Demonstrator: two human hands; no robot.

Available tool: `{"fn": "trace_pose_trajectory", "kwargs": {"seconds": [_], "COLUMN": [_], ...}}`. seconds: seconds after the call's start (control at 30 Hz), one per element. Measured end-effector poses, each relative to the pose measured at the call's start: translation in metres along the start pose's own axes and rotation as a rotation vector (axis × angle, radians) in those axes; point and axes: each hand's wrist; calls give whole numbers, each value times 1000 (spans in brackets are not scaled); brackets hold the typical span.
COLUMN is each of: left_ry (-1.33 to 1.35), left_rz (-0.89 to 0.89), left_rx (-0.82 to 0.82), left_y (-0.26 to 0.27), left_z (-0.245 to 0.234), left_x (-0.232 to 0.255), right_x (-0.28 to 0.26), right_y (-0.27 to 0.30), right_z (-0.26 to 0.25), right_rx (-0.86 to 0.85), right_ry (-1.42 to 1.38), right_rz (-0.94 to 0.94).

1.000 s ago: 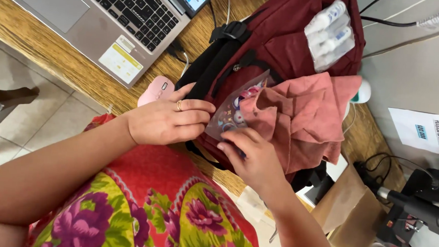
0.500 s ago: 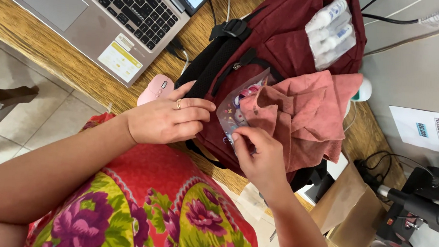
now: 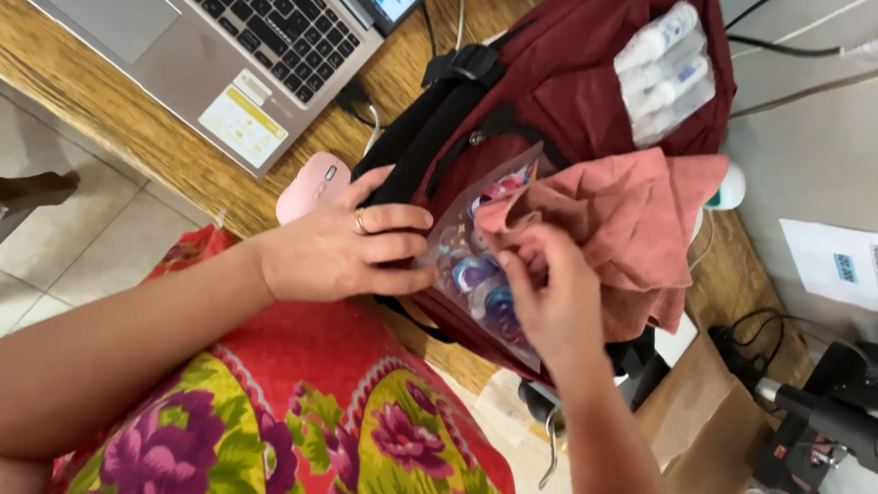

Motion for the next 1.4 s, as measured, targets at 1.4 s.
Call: {"fn": "trace_pose_trajectory", "kwargs": {"seconds": [1.4], "left_ry": [5], "left_rz": [21], "left_rx": [78], "left_y": [19], "left_z": [11], "left_x": [-11], "right_x": [-12], "right_y": [14], "right_z": [0], "right_rx": [-400], "right_ry": [86], "right_rz": [-510]}}
Point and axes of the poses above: each hand's wrist, its own y-axis away from the middle knuckle, its own z-axis out of the palm, x = y × z, and after that the axes turned 6 degrees about -z, right-handed
